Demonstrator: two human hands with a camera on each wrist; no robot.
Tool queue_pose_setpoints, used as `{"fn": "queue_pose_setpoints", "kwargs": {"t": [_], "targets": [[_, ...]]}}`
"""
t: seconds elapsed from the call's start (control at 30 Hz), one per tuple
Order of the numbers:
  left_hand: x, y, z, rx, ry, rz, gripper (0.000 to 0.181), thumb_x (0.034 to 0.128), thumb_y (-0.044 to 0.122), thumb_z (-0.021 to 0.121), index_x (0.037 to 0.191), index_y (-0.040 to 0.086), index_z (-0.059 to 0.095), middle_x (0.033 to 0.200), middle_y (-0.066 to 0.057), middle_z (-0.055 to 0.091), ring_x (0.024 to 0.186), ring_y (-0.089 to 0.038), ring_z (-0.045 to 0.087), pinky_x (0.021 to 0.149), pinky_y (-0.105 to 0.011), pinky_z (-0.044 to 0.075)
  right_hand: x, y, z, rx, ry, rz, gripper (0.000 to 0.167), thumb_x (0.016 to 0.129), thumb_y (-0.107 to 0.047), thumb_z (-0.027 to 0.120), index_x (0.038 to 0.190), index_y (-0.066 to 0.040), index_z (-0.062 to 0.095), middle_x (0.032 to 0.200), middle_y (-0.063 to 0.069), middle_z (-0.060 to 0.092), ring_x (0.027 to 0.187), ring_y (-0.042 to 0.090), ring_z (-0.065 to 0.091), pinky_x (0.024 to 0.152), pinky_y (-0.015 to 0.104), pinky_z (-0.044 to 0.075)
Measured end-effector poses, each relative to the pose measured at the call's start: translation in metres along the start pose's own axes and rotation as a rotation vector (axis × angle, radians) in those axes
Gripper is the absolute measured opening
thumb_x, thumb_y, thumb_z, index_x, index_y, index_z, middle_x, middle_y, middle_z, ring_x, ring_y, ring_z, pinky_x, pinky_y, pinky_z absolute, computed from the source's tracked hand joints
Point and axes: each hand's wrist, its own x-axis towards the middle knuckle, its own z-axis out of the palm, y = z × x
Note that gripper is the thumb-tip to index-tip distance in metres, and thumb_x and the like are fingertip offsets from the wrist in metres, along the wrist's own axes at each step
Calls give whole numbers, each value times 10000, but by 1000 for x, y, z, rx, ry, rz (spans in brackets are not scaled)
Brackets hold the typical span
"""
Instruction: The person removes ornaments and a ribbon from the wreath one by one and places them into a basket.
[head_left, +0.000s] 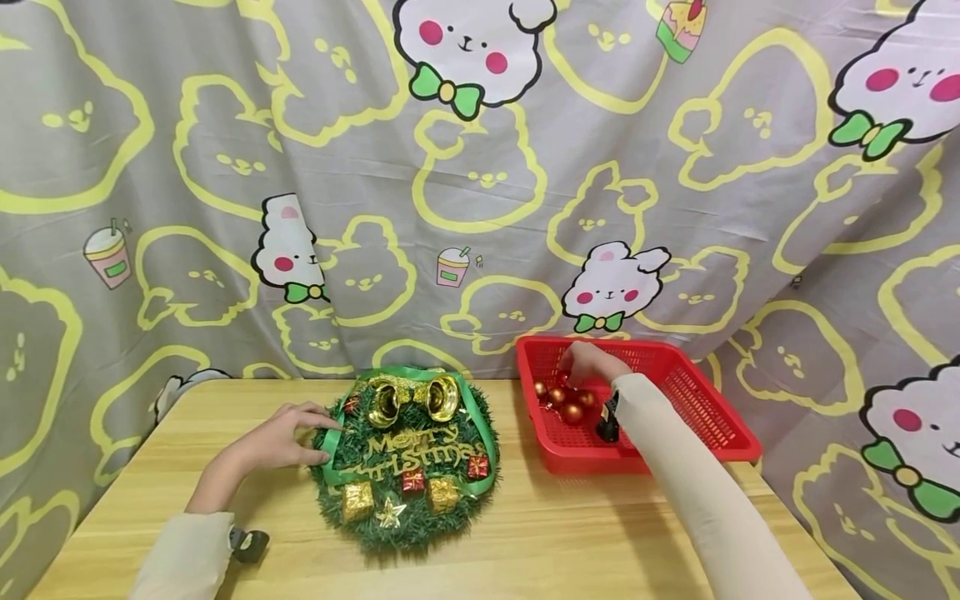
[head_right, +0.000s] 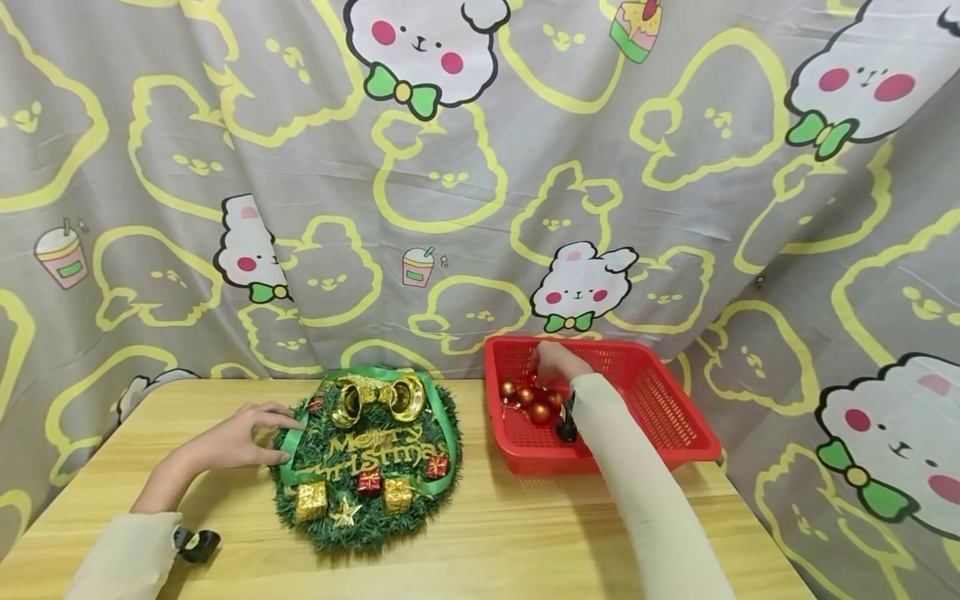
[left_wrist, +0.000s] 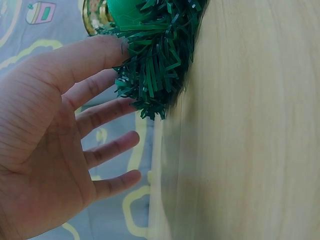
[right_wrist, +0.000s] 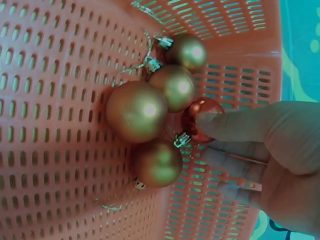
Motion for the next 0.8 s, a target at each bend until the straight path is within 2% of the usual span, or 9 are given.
{"fn": "queue_pose_setpoints", "kwargs": {"t": [0.17, 0.4, 0.63, 0.8], "targets": [[-1, 1, -1, -2, 1, -2, 505, 809, 323, 844, 1254, 125, 715, 1407, -284, 533, 1251, -513, 440, 964, -761, 407, 1, -1, 1, -19, -17, -15, 316, 857, 65, 731, 1171, 28, 729, 1124, 181, 745, 970, 241, 677, 858, 382, 619], [0, -1, 1, 1, 3, -6, 516, 795, 334, 851, 1251, 132, 716, 1400, -271, 543, 1244, -499, 449, 964, -759, 408, 0, 1, 5, 65, -47, 36, 341, 850, 95, 697, 1166, -20, 752, 1099, 146, 750, 951, 242, 659, 855, 402, 629], [0, -2, 1, 3, -4, -13, 517, 799, 350, 847, 1254, 141, 716, 1410, -276, 535, 1252, -505, 446, 973, -758, 405, 1, 0, 6, 75, -70, 50, 347, 841, 103, 699, 1151, -38, 766, 1063, 128, 755, 902, 225, 652, 846, 425, 633], [0, -1, 0, -3, 1, -10, 513, 803, 339, 846, 1256, 136, 715, 1406, -276, 536, 1252, -506, 445, 968, -761, 406, 2, 0, 4, 44, -66, 32, 339, 834, 104, 699, 1139, -28, 765, 1064, 139, 753, 888, 219, 642, 820, 395, 635]]}}
